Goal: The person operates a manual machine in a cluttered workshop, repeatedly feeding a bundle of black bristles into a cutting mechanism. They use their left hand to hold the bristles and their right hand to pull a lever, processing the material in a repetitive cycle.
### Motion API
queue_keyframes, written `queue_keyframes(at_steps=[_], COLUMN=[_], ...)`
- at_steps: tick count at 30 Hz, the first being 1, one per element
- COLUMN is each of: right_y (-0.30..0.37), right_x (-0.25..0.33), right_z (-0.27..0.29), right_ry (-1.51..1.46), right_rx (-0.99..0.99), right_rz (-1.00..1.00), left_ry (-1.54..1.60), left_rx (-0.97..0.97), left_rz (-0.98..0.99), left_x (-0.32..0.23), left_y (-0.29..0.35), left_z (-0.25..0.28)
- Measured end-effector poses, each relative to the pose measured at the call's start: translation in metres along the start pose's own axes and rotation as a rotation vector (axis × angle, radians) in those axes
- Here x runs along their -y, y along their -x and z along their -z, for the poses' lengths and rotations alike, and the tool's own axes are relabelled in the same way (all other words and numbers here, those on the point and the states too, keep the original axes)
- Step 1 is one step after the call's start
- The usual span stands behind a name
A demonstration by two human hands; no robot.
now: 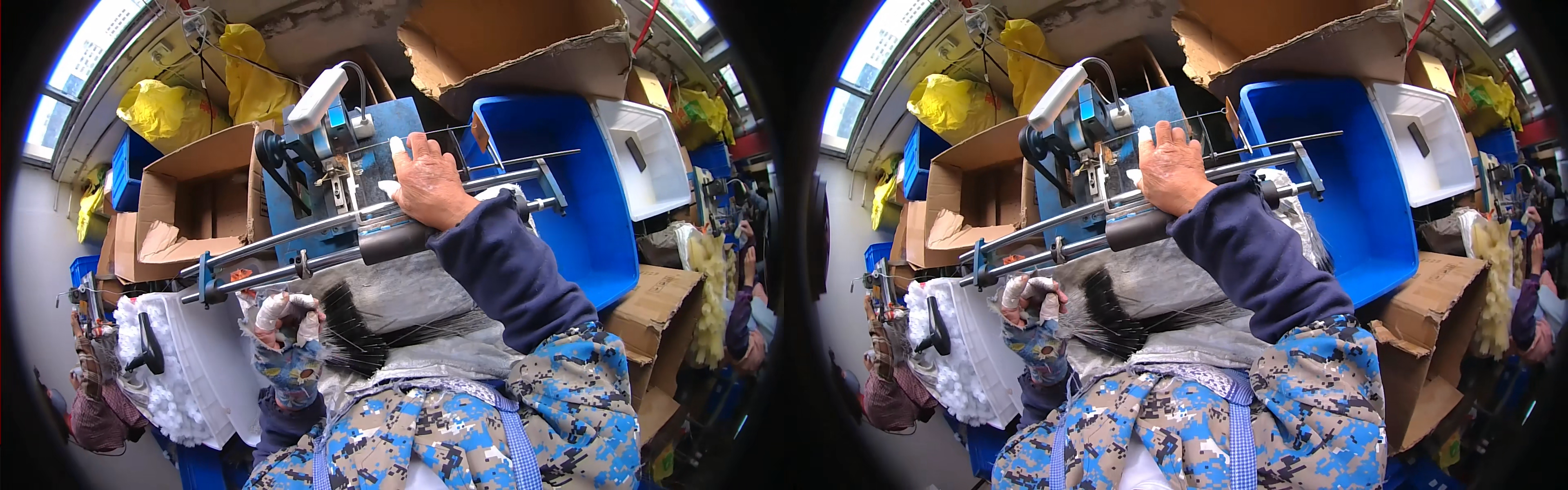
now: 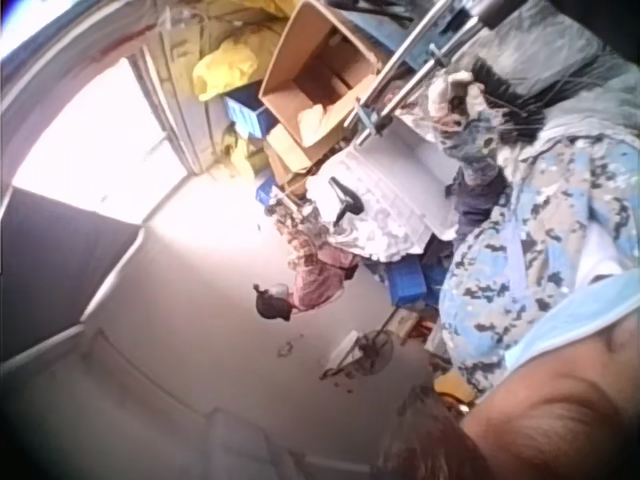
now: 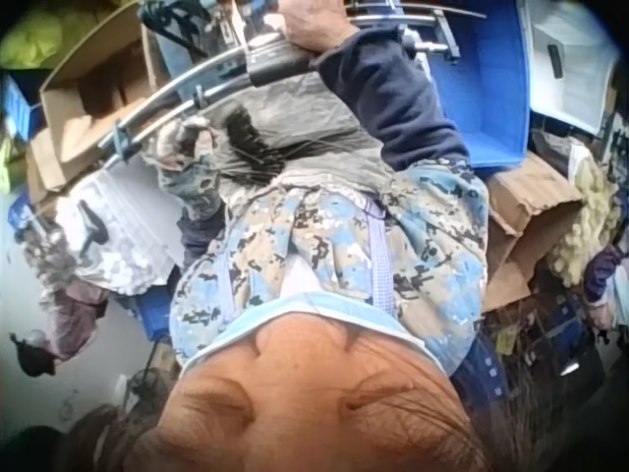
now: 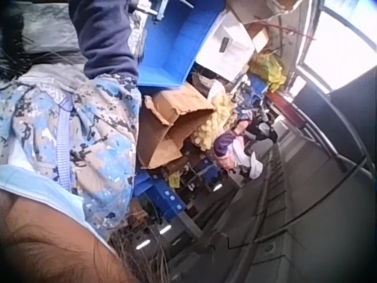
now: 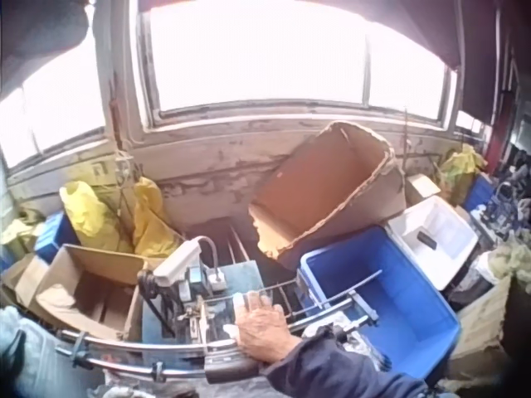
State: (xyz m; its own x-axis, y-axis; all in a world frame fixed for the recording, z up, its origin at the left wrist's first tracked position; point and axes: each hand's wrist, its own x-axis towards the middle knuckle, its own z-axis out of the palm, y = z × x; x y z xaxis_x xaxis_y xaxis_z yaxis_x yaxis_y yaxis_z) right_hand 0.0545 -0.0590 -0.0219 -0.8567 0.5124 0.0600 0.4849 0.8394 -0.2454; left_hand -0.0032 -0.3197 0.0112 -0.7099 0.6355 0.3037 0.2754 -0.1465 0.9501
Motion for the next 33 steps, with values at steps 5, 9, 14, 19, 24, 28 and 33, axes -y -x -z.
queue_keyframes(at_steps=[5, 9, 14, 19, 24, 28, 33], right_y=[-0.007, -0.015, -0.020, -0.003, -0.019, -0.020, 0.052], right_x=[0.020, 0.053, 0.051, 0.008, -0.031, -0.041, -0.022], right_z=[-0.018, -0.025, -0.030, 0.001, 0.009, 0.013, 0.077], right_ry=[-0.048, -0.123, -0.142, 0.072, 0.208, 0.234, 0.079], right_rx=[-0.081, -0.103, -0.013, 0.015, -0.304, -0.097, 0.135], right_rz=[0.052, 0.057, 0.101, 0.107, 0.028, 0.007, 0.141], left_ry=[0.005, -0.014, -0.078, 0.037, 0.113, 0.078, 0.095], left_rx=[-0.113, -0.135, -0.102, -0.216, -0.300, -0.198, -0.261], left_rz=[0.078, 0.049, -0.021, -0.013, -0.010, -0.069, -0.106], left_x=[-0.002, -0.006, -0.011, -0.005, -0.006, -0.014, -0.020], left_y=[0.011, 0.018, 0.021, 0.032, 0.032, 0.016, 0.028], left_z=[0.014, 0.016, 0.016, 0.057, 0.056, 0.024, 0.071])
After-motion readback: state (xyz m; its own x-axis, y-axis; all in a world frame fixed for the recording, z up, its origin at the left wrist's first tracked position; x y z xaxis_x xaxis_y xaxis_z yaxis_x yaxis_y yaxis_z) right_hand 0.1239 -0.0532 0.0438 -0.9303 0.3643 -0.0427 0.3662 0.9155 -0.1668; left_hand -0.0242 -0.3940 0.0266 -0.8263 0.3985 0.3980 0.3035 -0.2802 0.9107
